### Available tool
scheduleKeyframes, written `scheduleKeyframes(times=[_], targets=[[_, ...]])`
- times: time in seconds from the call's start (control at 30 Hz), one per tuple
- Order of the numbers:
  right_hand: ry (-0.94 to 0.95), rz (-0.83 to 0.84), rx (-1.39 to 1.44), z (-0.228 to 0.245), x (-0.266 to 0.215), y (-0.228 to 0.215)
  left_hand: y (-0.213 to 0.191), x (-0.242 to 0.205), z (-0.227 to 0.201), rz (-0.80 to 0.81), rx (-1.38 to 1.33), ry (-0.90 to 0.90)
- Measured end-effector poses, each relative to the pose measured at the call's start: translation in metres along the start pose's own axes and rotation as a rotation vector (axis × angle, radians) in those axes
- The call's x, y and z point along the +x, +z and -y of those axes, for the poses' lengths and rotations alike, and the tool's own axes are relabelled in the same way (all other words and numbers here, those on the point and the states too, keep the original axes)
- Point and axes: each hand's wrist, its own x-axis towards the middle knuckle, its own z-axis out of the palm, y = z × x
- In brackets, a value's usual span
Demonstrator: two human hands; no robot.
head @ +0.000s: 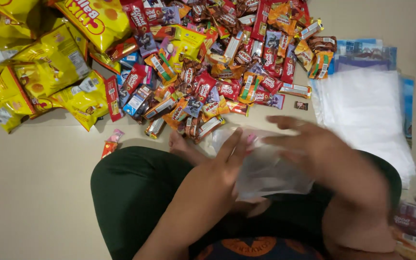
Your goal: Packing small snack packets and larger yellow snack bags into a clear plastic bag while sitting on the floor.
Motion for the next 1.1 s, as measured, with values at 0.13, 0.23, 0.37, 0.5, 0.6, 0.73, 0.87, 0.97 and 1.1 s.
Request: scheduleKeyframes(times=[0.13,0.23,0.37,0.5,0.6,0.73,0.87,0.97,1.1], targets=[[0.104,-0.470,0.410,-0.057,-0.015,-0.049,-0.007,0.002,-0.004,0.029,0.010,-0.044],[0.391,-0.698,0.243,-0.170,0.014,-0.009,-0.008,0.003,-0.005,0.049,0.029,-0.056],[0.725,-0.424,0.162,-0.367,0.081,0.159,-0.003,0.002,-0.006,0.028,0.066,-0.011],[0.837,-0.041,0.054,-0.345,0.092,0.211,-0.002,-0.003,-0.006,0.064,0.050,0.012],[0.770,0.007,-0.065,-0.320,0.092,0.218,-0.008,-0.005,-0.008,0.030,0.047,0.039],[0.773,0.059,-0.406,-0.314,0.093,0.209,-0.001,-0.003,-0.001,0.067,0.041,0.078],[1.095,0.291,-0.082,-0.274,0.108,0.137,0.001,-0.007,0.010,-0.056,-0.107,0.190],[1.080,0.048,0.113,-0.263,0.085,0.057,-0.003,-0.011,0.016,-0.153,-0.155,0.195],[0.733,-0.265,0.445,-0.102,0.014,-0.067,0.003,-0.012,0.025,-0.137,-0.082,0.245]])
